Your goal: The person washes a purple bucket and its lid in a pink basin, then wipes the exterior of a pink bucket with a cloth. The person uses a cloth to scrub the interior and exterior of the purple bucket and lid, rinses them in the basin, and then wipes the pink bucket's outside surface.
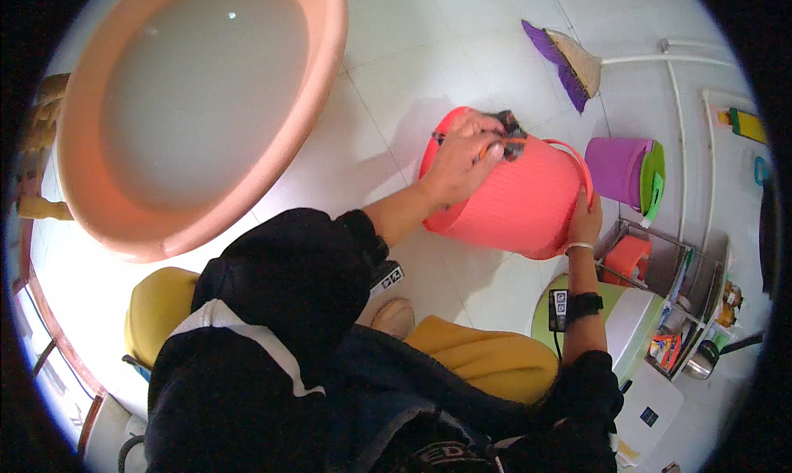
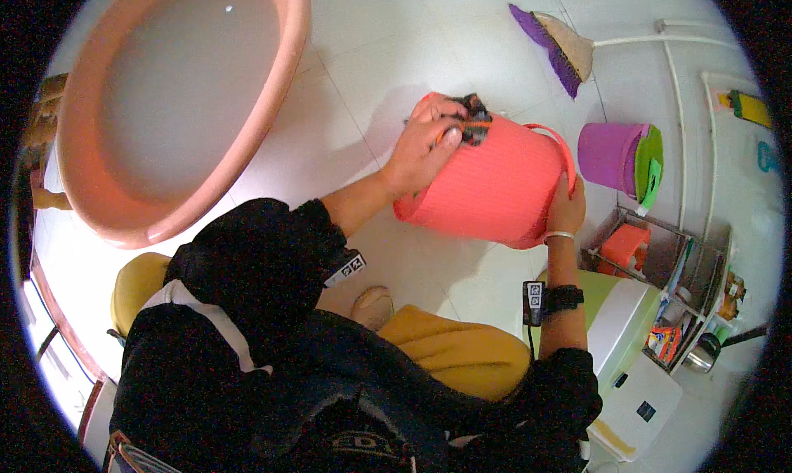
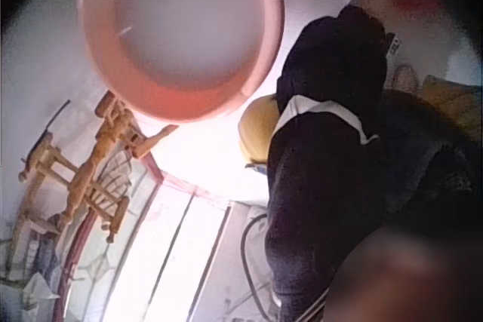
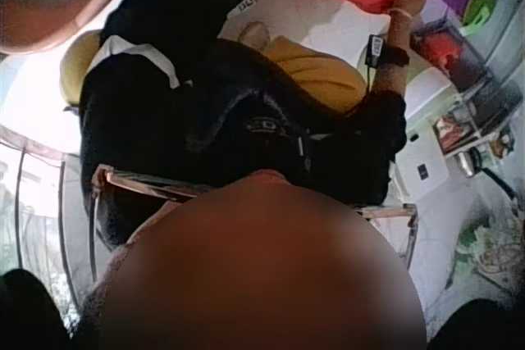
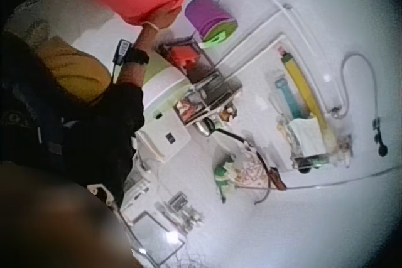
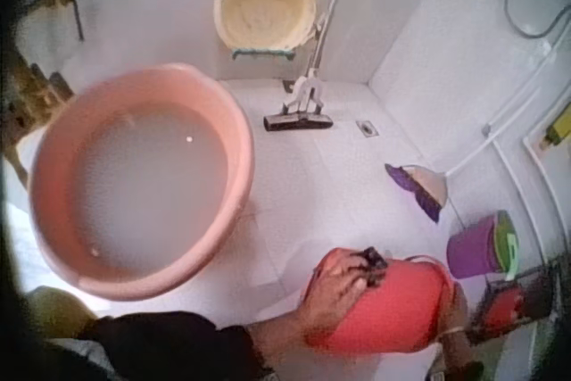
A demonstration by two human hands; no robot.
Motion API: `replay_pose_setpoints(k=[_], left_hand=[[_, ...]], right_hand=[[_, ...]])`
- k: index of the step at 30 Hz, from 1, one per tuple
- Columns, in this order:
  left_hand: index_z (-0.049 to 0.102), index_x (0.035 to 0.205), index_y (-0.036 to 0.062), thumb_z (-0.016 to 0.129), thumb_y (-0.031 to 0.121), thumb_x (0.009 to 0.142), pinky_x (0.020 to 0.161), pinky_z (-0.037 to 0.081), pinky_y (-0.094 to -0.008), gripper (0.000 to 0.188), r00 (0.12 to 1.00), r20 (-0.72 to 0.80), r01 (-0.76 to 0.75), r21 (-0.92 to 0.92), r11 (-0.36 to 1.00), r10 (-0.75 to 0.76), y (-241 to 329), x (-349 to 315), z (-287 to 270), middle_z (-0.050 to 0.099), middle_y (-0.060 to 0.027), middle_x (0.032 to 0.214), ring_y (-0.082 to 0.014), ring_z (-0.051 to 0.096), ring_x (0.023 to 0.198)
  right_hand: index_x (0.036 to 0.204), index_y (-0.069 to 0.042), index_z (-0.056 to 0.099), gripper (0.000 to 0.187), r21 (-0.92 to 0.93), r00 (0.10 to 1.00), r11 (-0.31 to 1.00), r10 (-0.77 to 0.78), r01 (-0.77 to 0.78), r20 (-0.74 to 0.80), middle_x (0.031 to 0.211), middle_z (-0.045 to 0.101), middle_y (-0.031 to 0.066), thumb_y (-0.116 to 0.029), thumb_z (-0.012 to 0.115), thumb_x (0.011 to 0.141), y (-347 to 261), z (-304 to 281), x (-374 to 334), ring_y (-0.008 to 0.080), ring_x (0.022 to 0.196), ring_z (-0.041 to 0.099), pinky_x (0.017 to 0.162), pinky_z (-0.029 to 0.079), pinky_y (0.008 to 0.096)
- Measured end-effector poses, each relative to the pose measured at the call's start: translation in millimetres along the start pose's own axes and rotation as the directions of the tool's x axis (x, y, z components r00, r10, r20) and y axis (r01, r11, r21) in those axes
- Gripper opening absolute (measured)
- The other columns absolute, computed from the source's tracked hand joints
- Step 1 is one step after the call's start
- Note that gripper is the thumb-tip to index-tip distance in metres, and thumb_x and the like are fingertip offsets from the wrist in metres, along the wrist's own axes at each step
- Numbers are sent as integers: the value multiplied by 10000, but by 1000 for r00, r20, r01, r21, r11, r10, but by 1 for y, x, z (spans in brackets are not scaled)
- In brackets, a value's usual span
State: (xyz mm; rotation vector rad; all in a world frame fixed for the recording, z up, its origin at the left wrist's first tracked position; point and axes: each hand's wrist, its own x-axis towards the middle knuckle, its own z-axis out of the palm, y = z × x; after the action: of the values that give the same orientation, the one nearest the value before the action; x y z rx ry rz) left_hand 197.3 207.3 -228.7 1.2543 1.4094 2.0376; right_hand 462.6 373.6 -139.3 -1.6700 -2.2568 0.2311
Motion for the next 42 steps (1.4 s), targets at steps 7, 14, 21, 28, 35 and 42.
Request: replay_pose_setpoints(k=[7,14,21,28,35,42], left_hand=[[637,1095,-8,421,370,1047,955,434,-385,439,880,-66,459,-133,879,-470,-50,33,1,608,-200,1070,-334,570,1042],[588,1148,12,442,283,1030,922,435,-499,330,800,-117,598,87,797,-588,-118,-38,8,595,-287,1109,-451,559,1048],[563,1226,18,439,234,1028,899,450,-501,318,820,-210,562,121,818,-532,-71,-132,15,608,-276,1121,-449,573,1052],[589,1190,14,410,289,1039,851,455,-508,362,389,-113,914,-79,399,-914,26,-128,19,636,-258,1065,-438,600,1001],[559,1240,-29,453,200,1012,1048,375,-482,340,825,-278,492,-75,867,-492,99,-80,20,503,-277,1283,-452,466,1205],[585,1249,-40,585,136,897,1150,282,-511,394,996,-58,84,541,837,-63,56,-13,21,538,-236,1318,-388,456,1281]], right_hand=[[1212,11,609,429,4,999,999,36,-36,27,1112,675,196,-344,516,988,-11,-2,2,305,999,651,885,485,389],[1222,9,607,462,-28,998,999,41,-43,-38,1156,667,213,-375,514,980,-3,2,5,347,1042,646,910,481,407],[1251,7,600,540,-133,996,988,77,-82,-45,1187,656,245,-440,527,956,9,8,14,407,1082,630,928,479,435],[1248,12,605,536,-129,998,989,66,-68,-14,1197,648,254,-432,525,956,15,8,22,406,1108,620,940,473,428],[1262,-13,587,517,-91,999,995,45,-47,-31,1161,655,249,-428,516,962,5,5,11,411,1071,627,917,470,440],[1247,-61,591,477,-137,998,988,68,-69,-12,1162,660,232,-434,482,971,-1,3,4,419,1084,620,916,473,453]])
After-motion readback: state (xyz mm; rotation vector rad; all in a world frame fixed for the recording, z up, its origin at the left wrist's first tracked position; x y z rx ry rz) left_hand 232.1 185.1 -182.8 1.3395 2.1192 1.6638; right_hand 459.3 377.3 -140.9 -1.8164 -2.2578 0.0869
